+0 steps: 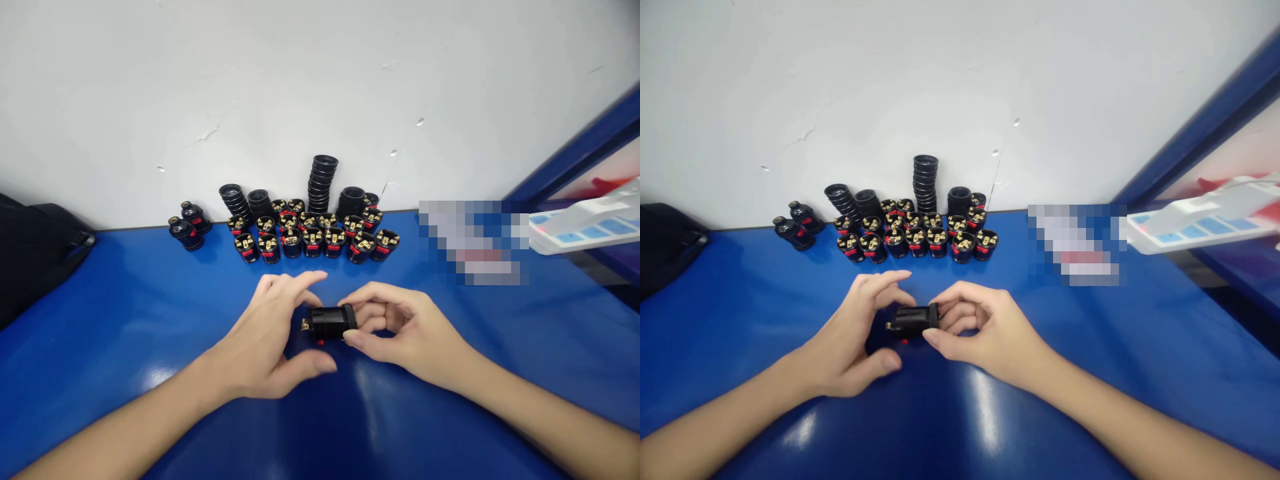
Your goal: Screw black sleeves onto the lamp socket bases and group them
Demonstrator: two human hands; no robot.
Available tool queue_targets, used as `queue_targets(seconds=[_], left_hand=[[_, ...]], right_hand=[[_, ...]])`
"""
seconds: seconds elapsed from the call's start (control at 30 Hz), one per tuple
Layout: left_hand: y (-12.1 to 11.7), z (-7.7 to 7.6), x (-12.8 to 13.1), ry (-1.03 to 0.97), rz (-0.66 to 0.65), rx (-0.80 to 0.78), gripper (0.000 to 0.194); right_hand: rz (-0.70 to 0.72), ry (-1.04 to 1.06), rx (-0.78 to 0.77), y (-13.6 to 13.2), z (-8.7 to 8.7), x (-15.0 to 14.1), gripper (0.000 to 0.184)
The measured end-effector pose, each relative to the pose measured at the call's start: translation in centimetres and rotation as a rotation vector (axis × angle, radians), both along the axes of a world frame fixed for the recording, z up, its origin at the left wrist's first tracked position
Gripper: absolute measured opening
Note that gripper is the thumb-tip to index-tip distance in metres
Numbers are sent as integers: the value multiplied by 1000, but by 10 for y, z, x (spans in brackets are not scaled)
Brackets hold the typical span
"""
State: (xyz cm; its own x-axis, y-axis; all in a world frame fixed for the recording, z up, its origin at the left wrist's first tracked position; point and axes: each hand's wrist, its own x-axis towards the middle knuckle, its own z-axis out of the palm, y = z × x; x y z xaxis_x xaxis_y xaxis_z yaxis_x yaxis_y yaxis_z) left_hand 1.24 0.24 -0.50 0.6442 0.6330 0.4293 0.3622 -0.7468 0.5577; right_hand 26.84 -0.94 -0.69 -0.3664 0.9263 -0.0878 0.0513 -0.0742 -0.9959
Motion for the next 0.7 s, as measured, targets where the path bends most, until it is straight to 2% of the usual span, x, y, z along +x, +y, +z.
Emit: queue_targets(seconds=[0.07,0.13,0.27,0.43,0.53,0.63,0.7], left_hand=[[-2,3,0,40,13,-63,54],[-2,3,0,59,33,-54,49],[1,-6,1,-53,32,45,66],[4,-17,2,-168,41,257,79],[0,-12,2,-66,92,151,90],[-5,-6,2,22,97,-8,69],[-6,-5,2,18,76,-17,65]], right_hand=[[6,-4,9,0,0,0,32],[9,-9,16,0,0,0,33],[-2,-12,19,2,-1,0,33],[-5,-17,11,2,-1,0,32],[-3,-25,16,1,-1,0,32],[-6,-28,24,0,-1,-1,33],[-11,-31,31,0,-1,-1,33]])
